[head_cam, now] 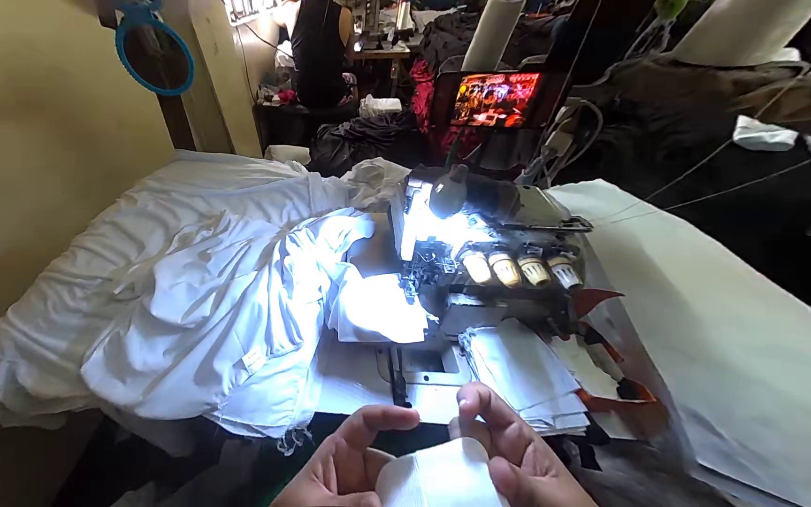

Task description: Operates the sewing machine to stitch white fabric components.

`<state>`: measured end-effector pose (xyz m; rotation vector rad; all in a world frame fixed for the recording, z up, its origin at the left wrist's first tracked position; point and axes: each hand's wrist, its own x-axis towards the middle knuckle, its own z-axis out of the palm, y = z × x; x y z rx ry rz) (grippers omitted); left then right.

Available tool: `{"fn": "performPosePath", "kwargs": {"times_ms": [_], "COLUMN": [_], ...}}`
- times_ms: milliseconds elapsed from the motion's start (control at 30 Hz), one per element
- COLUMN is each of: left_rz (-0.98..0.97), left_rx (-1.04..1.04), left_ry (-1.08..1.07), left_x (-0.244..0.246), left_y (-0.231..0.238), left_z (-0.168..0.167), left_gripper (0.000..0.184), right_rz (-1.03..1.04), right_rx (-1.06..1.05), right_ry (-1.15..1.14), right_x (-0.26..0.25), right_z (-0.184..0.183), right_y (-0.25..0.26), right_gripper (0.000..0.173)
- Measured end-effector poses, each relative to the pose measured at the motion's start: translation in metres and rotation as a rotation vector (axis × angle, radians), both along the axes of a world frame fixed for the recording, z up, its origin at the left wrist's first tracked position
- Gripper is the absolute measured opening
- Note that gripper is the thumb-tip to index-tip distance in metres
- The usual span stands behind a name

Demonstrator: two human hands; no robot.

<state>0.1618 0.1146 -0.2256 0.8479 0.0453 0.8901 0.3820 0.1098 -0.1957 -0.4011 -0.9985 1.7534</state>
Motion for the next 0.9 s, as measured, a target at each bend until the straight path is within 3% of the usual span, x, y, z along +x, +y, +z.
{"fn": "performPosePath", "kwargs": {"times_ms": [100, 200, 233, 300, 400, 467, 533, 700, 800, 900], "left_rz": [0.115, 0.118, 0.13, 0.196, 0.384, 0.489, 0.64, 1.078, 0.917, 0.698], "left_rx": [-0.016, -0.009, 0.001, 0.015, 0.254, 0.449, 0.6, 1.03, 0.954, 0.804], "left_ry": [-0.072, -0.161, -0.124, 0.075, 0.661, 0.903, 0.937, 1.14, 1.33, 1.511], "left_x": [0.0, 0.0, 0.0, -0.004, -0.017, -0.021, -0.018, 0.025, 0.041, 0.045], "left_y": [0.002, 0.008, 0.008, 0.005, 0.008, 0.02, 0.04, 0.122, 0.159, 0.16], "left_z": [0.005, 0.01, 0.011, 0.015, 0.017, 0.017, 0.025, 0.034, 0.024, 0.029], "left_gripper": [0.042, 0.041, 0.042, 0.043, 0.02, 0.013, 0.012, 0.012, 0.014, 0.024], "right_rz": [-0.052, -0.174, -0.267, -0.459, -0.502, -0.436, -0.439, -0.764, -0.832, -0.769], "right_rx": [0.032, 0.252, 0.314, 0.419, 0.52, 0.487, 0.429, 0.203, 0.08, 0.046], "right_ry": [-0.04, -0.387, -0.53, -0.794, -1.08, -1.097, -1.037, -0.919, -0.932, -0.933], "right_x": [-0.009, -0.017, -0.018, -0.019, -0.016, -0.02, -0.027, -0.037, -0.032, -0.03], "right_z": [-0.002, -0.012, -0.013, -0.015, -0.021, -0.023, -0.02, -0.021, -0.034, -0.039], "right_y": [-0.003, -0.007, -0.009, -0.01, -0.011, -0.01, -0.003, 0.048, 0.069, 0.058], "right_gripper": [0.026, 0.041, 0.035, 0.014, 0.01, 0.014, 0.018, 0.028, 0.027, 0.022]}}
